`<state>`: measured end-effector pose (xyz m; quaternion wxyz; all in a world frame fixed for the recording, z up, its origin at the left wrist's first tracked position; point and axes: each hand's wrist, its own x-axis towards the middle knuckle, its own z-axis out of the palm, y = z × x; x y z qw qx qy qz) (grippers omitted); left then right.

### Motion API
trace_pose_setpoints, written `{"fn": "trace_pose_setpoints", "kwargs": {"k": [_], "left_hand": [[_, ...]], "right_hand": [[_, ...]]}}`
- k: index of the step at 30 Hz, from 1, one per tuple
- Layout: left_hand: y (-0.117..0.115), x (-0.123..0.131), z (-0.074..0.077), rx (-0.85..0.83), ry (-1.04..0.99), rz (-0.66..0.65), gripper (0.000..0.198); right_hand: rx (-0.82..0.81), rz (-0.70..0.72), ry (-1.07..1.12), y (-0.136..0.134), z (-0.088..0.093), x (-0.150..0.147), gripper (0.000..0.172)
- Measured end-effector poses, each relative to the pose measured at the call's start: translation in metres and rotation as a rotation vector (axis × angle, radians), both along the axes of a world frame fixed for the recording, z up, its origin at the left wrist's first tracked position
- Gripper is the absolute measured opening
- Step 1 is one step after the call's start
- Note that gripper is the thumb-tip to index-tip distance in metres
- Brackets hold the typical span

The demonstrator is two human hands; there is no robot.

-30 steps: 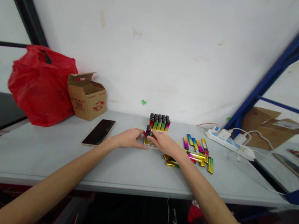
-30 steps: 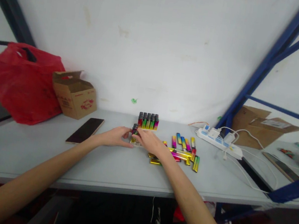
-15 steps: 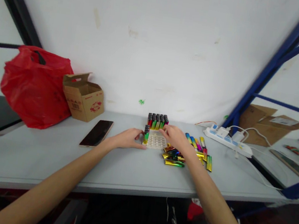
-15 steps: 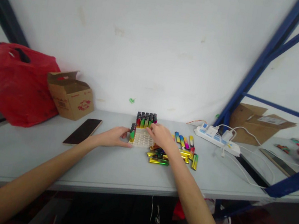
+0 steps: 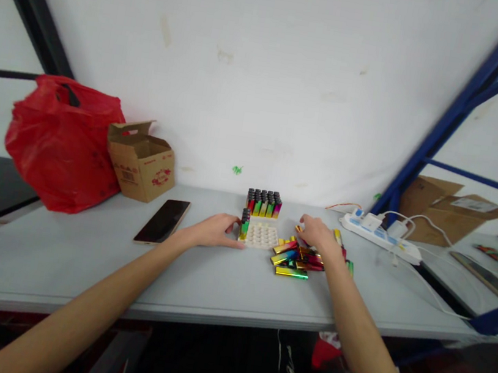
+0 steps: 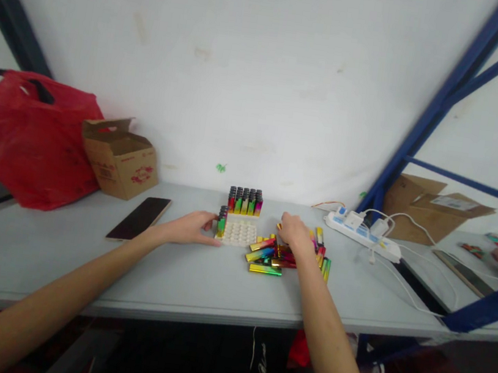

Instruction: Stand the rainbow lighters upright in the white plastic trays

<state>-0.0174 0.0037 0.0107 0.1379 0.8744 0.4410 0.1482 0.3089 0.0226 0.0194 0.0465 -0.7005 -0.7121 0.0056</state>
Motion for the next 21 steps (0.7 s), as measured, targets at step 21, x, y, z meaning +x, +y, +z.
{"fn": "trace_pose_setpoints", "kwargs": {"k": [21], "left_hand": [[0.001,-0.001,-0.001,-0.001,-0.009,-0.021,0.072]], "right_hand": [[0.337,0.484,1.003,0.002,0.003,-0.053,0.038]]}}
